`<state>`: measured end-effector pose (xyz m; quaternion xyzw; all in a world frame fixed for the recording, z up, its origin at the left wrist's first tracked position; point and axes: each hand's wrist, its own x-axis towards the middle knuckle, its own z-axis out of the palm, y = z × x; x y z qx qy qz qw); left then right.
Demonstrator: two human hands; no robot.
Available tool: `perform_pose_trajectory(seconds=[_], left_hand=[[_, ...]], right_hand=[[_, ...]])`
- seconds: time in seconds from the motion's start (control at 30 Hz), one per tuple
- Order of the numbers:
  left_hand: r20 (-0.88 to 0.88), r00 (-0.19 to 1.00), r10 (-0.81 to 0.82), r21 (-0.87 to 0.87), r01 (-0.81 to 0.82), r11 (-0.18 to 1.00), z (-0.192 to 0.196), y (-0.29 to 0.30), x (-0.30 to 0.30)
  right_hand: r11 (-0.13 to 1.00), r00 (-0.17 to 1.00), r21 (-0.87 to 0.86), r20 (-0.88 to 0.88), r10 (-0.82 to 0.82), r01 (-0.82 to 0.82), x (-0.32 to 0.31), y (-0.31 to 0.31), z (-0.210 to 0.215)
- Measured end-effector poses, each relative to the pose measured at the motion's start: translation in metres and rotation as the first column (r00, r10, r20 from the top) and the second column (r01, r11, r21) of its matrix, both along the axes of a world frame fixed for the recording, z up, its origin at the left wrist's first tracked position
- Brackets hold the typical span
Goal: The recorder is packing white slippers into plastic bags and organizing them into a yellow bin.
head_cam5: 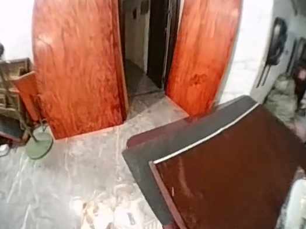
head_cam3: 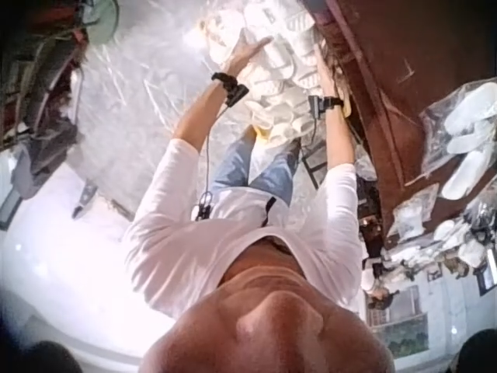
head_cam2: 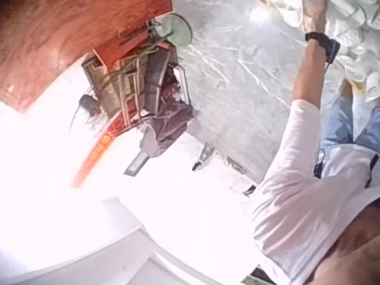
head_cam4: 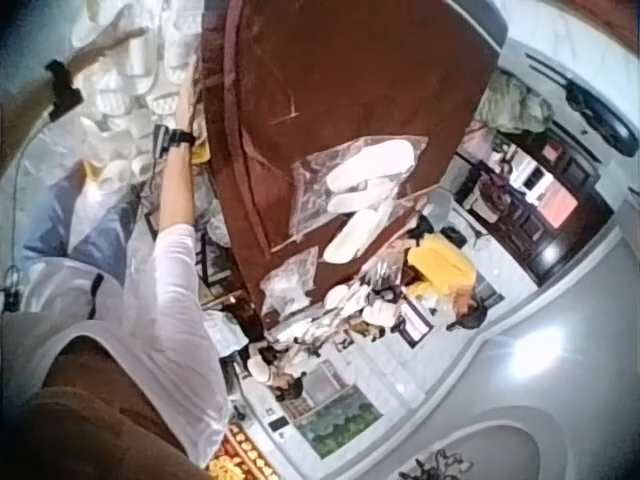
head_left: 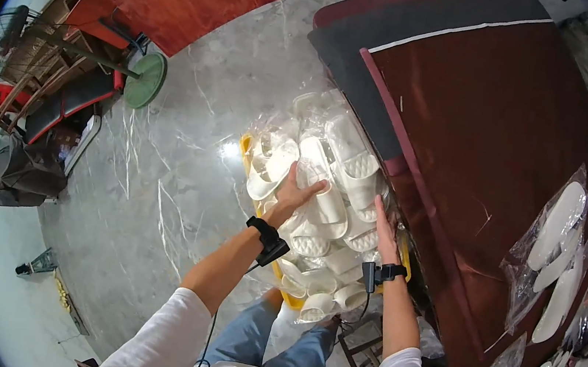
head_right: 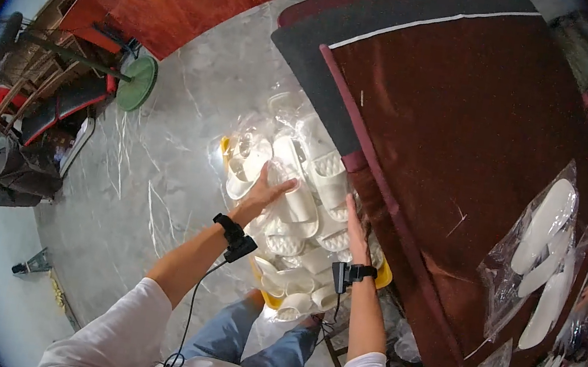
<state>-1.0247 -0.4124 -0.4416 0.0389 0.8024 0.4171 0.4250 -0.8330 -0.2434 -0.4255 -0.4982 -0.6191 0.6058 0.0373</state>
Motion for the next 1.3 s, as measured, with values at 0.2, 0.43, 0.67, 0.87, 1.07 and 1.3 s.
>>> perform_pose_trajectory(seconds=[0.2,0.43,0.67,0.87,1.07,1.3], left_hand=[[-0.106,0.979,0.174,-0.100,-0.185,0.978,-0.033,-0.012,0.001],[0.254,0.845,0.470,0.251,-0.527,0.812,-0.027,-0.025,0.020],[0.679,0.686,0.261,0.217,-0.527,0.822,0.069,-0.073,0.054],[0.459,0.888,-0.014,0.430,-0.208,0.879,0.098,-0.150,0.104],[0.306,0.848,-0.433,0.510,0.237,0.827,0.110,-0.100,0.111],[0.174,0.703,-0.690,0.502,0.539,0.676,0.236,0.039,0.180]], right_hand=[[0.992,0.989,-0.017,0.079,-0.126,0.127,0.004,-0.025,-0.031],[0.985,0.922,-0.060,-0.348,-0.171,0.160,0.022,-0.068,-0.044],[0.983,0.926,-0.154,-0.346,-0.150,0.102,0.073,-0.136,0.014],[0.986,0.904,-0.098,-0.395,-0.161,0.133,0.086,-0.195,0.107],[0.998,0.852,-0.043,-0.521,-0.055,0.039,0.104,-0.257,0.183],[0.993,0.719,0.001,-0.690,-0.085,0.119,0.160,-0.206,0.315]])
